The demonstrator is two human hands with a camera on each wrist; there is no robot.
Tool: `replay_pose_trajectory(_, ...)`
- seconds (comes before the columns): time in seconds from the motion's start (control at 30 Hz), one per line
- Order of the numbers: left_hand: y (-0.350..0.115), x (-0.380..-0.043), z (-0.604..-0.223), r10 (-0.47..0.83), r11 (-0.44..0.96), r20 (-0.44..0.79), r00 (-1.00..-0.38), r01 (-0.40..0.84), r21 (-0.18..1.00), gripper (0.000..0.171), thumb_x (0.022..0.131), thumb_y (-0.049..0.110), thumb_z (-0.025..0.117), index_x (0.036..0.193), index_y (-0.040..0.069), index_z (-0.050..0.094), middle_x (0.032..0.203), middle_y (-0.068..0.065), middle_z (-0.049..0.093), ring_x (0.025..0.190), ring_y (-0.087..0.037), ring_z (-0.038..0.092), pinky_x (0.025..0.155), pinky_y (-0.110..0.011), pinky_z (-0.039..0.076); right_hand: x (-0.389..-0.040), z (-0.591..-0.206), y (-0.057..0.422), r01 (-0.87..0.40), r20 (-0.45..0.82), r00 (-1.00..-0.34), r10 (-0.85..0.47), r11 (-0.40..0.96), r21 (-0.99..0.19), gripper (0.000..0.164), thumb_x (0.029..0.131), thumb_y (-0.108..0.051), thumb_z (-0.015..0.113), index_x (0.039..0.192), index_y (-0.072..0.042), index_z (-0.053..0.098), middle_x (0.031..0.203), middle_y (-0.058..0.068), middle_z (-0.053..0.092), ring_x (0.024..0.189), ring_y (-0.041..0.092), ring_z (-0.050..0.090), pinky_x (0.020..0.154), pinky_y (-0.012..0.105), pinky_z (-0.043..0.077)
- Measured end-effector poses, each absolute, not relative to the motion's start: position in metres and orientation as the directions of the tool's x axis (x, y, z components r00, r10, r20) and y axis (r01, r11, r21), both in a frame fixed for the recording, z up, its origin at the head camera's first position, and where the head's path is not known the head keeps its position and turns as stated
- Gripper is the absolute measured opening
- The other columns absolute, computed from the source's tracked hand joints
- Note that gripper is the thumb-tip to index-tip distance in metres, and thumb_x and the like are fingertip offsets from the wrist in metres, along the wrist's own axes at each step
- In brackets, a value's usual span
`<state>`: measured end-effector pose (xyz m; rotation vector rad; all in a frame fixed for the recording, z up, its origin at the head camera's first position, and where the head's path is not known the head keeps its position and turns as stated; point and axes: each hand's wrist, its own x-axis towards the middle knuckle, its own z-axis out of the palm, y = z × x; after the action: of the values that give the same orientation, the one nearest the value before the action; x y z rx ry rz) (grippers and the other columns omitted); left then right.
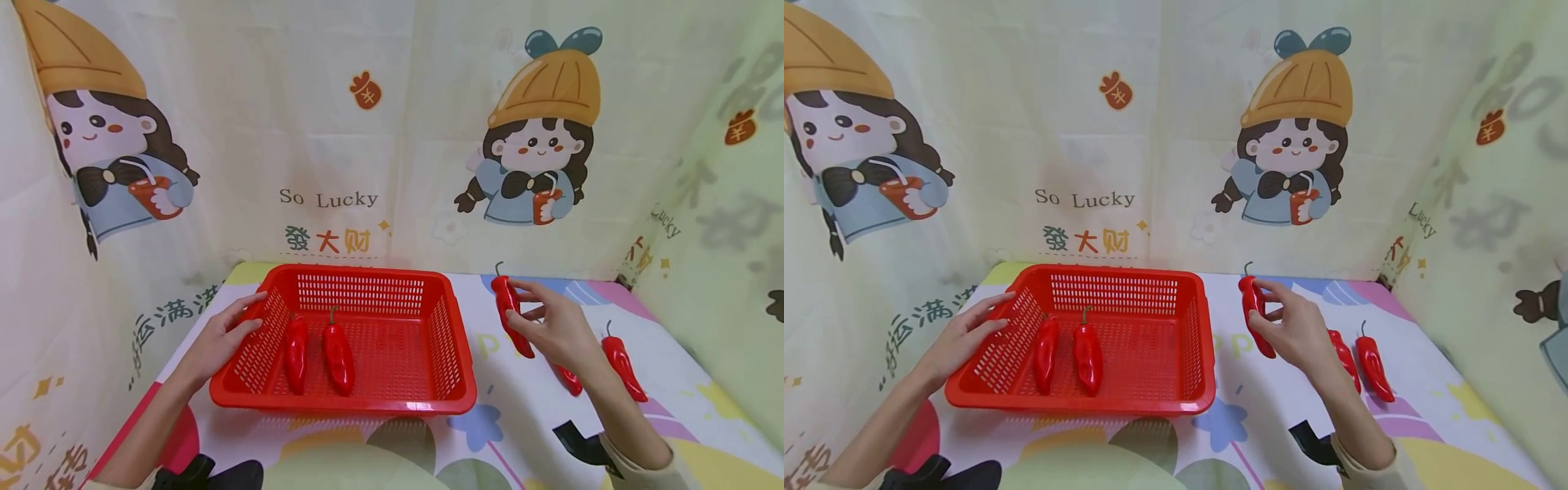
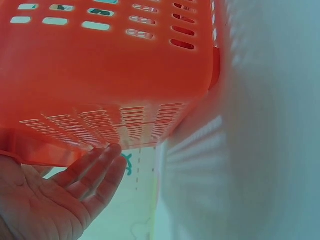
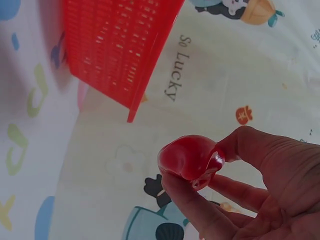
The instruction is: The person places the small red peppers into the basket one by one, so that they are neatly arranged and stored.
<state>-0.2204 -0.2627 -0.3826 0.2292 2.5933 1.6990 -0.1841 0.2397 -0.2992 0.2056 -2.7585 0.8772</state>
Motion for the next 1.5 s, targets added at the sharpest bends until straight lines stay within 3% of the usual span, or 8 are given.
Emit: replay_pose_trajectory(1.5, -0.265, -0.223, -0.384, 0.146, 0.371, 0.05, -0.988, 0.101, 0.923, 0.062, 0.105, 0.027, 0.057, 0.162, 0.021, 0.031, 0.15, -0.026, 0.045, 0.106, -0.032, 0.066, 0.074, -0.04, 0.064, -0.188, -0.283, 0.179, -0.337, 0.337, -0.929, -0.153, 0.73, -0.595, 0.064, 0.089, -0.021, 0.078, 0.148, -0.015, 0.054, 0.13, 0.019, 0.067, 0.096, 0.033, 0.073, 0.063, 0.038, 0.064)
